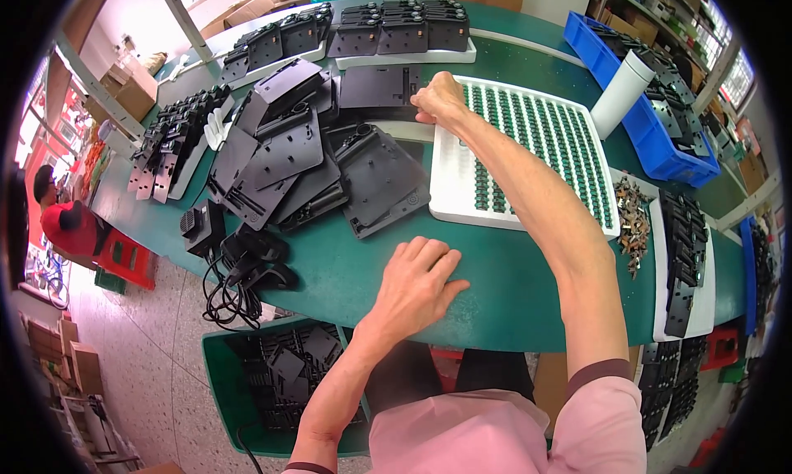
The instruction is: The person assembles small plastic and metal components onto a black plastic base plate by hand, taking the parts from a plastic tray and a parts bin.
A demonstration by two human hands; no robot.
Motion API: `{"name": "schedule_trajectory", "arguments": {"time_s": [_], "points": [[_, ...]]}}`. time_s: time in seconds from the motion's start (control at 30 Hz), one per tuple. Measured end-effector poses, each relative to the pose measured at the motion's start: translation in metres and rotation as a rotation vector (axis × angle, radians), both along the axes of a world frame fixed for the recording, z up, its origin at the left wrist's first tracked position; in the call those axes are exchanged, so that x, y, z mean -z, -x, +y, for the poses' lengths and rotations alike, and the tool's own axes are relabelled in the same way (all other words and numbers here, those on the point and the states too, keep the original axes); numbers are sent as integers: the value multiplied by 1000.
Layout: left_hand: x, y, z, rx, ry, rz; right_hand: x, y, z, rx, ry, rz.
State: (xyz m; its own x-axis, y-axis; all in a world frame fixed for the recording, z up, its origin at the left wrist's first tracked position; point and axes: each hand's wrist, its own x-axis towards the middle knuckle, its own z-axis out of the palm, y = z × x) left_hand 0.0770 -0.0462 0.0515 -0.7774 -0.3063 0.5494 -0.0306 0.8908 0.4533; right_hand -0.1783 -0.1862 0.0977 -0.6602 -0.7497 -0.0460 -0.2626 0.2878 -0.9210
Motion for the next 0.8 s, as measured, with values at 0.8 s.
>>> {"name": "schedule_trajectory", "arguments": {"time_s": [0.8], "points": [[11,2,-13,-323,-220,240,-5,-29,267,-220,560,26]]}}
